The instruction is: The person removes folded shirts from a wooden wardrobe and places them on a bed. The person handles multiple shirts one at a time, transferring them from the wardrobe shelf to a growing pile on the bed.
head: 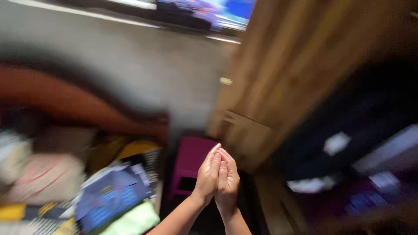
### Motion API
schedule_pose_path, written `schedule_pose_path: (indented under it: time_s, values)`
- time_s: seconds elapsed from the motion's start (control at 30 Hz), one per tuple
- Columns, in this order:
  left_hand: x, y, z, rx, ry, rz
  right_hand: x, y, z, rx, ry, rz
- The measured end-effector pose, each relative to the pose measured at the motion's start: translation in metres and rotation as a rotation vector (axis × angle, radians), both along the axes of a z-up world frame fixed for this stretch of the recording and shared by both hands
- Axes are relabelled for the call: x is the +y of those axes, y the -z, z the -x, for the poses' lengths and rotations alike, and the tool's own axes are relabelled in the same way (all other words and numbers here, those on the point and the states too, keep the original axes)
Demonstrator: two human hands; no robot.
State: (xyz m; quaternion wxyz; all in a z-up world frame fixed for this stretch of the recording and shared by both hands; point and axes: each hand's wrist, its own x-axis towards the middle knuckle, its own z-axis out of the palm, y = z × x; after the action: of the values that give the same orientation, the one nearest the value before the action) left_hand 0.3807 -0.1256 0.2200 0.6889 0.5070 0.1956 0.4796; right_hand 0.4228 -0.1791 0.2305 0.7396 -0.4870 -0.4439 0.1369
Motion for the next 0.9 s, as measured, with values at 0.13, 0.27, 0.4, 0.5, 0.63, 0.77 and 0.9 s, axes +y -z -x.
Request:
schedule_pose_path:
  time_s: [0.13, 0.27, 0.4, 0.5, 0.63, 0.77, 0.9]
  values:
    - [-0.062, -0.014, -0.049, -0.108, 0.286, 0.061, -0.07, -0.013, -0.039, -0.256, 0.404, 0.02]
    - [-0.112, -0.024, -0.093, -0.152, 0.466, 0.077, -0.124, -0.015, -0.076, -0.42, 0.672, -0.015]
    - [-0.16, -0.034, -0.129, -0.162, 0.63, 0.019, -0.18, -0.018, -0.103, -0.403, 0.846, 0.043]
    - [-0.203, -0.043, -0.16, -0.188, 0.756, 0.056, -0.224, -0.027, -0.128, -0.422, 0.958, 0.07]
    - [-0.263, -0.053, -0.2, -0.203, 0.879, 0.083, -0.282, -0.039, -0.158, -0.417, 1.064, 0.088]
    - [-0.322, -0.062, -0.248, -0.232, 0.947, 0.022, -0.341, -0.055, -0.197, -0.464, 1.154, 0.096]
    - [-0.387, -0.074, -0.31, -0.284, 1.065, 0.048, -0.406, -0.076, -0.252, -0.551, 1.227, 0.127]
